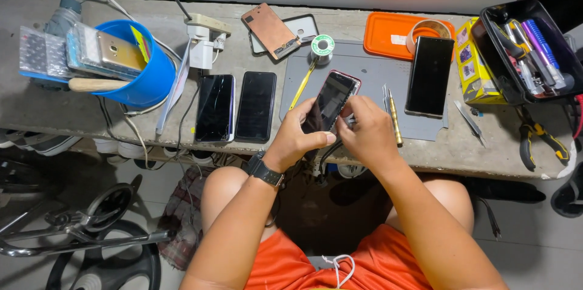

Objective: Inspecting, testing, and repairing various mobile phone components at a workbench.

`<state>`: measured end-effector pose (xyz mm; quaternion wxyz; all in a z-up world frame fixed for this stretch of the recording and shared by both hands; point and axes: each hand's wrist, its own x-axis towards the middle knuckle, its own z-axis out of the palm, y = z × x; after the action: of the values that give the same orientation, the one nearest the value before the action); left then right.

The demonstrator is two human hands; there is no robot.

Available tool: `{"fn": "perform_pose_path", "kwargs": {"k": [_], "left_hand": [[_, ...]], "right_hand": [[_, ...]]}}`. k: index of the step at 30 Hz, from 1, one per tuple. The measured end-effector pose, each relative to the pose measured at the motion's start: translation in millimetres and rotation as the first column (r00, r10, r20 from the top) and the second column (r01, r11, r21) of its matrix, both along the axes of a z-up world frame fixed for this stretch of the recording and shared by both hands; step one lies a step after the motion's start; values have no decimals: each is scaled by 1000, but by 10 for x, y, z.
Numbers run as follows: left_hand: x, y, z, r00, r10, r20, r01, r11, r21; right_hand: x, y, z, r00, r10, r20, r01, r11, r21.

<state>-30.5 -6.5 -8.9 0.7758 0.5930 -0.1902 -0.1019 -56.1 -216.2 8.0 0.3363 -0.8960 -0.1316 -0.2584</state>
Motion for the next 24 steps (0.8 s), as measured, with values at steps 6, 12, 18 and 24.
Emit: {"fn": "perform_pose_path", "kwargs": {"k": [6, 12, 18, 24], "left_hand": [[-56, 5, 186, 1000, 7, -11, -7, 1000, -17], [-87, -26, 211, 1000, -9, -7, 8, 1000, -22], [-80, -61, 193, 1000, -12, 13, 13, 1000, -21], [-90, -58, 198, 1000, 2, 7, -2, 1000, -31]], "right_hand": [[1, -189, 154, 998, 12, -60, -6, 995, 104], [-54, -133, 199, 997, -9, -79, 13, 999, 42], [-43, -133, 154, 992, -82, -100, 84, 996, 8], [-50, -111, 170, 989, -96, -114, 99, 995, 20]]}}
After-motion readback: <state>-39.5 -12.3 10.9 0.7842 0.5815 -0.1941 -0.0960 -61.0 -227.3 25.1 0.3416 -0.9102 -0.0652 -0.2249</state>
